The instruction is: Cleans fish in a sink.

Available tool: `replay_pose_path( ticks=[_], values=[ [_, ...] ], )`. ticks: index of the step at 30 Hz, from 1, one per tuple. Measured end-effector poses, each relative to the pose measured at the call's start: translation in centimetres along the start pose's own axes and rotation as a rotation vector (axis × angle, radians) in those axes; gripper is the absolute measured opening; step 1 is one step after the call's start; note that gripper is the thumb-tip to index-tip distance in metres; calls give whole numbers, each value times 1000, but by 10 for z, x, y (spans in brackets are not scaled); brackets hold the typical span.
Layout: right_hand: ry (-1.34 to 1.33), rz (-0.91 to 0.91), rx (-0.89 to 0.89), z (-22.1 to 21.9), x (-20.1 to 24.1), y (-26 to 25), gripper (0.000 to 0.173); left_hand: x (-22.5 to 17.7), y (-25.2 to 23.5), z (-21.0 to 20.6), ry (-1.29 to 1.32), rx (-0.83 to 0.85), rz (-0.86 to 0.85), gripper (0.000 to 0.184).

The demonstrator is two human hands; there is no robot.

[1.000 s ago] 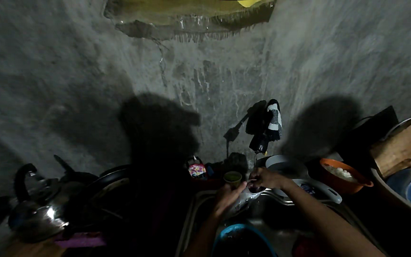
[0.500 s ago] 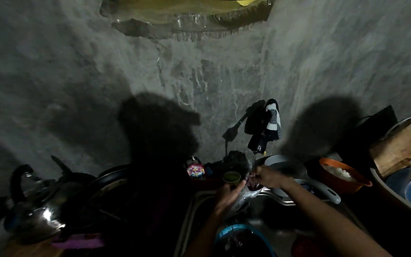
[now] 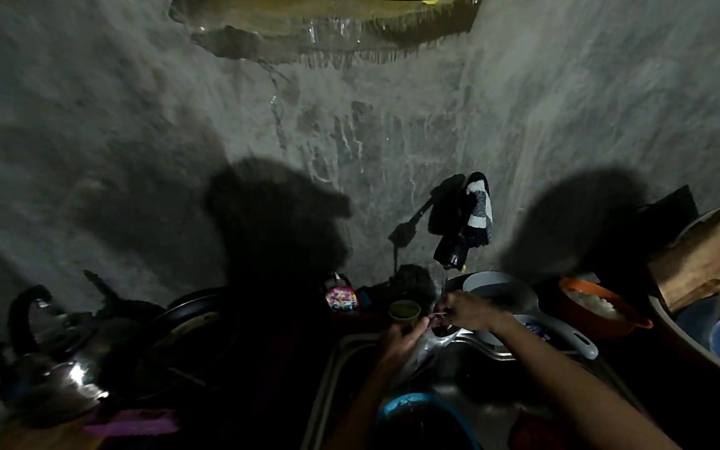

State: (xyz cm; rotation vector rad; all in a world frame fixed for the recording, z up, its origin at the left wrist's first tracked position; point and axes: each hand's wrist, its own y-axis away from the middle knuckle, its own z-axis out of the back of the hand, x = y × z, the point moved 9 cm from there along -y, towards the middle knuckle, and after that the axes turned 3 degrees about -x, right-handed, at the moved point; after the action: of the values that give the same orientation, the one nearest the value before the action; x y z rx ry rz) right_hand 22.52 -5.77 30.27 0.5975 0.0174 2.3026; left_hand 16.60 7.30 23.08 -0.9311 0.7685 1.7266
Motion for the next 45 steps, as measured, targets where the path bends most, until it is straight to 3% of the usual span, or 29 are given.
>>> replay_pose_path(
  ticks=[6,17,23,27,33,45],
  values=[
    [50,36,-19,1,6,1,26,-2,1,0,13,6,-36,55],
    [15,4,-18,-2,3,-1,39,-1,4,-2,58,2,-91,50],
    [-76,116,-72,0,12,-4,27,1,3,-3,40,4,-46,55],
    [21,150,-79,1,21,-4,27,3,3,-2,11,14,-8,57],
    [125,91,-55,-1,25,-3,28,-1,8,-3,51,23,-26,54],
    [-111,-32,38,5,13,6,38,-4,10,-10,124,38,-48,51]
  ],
)
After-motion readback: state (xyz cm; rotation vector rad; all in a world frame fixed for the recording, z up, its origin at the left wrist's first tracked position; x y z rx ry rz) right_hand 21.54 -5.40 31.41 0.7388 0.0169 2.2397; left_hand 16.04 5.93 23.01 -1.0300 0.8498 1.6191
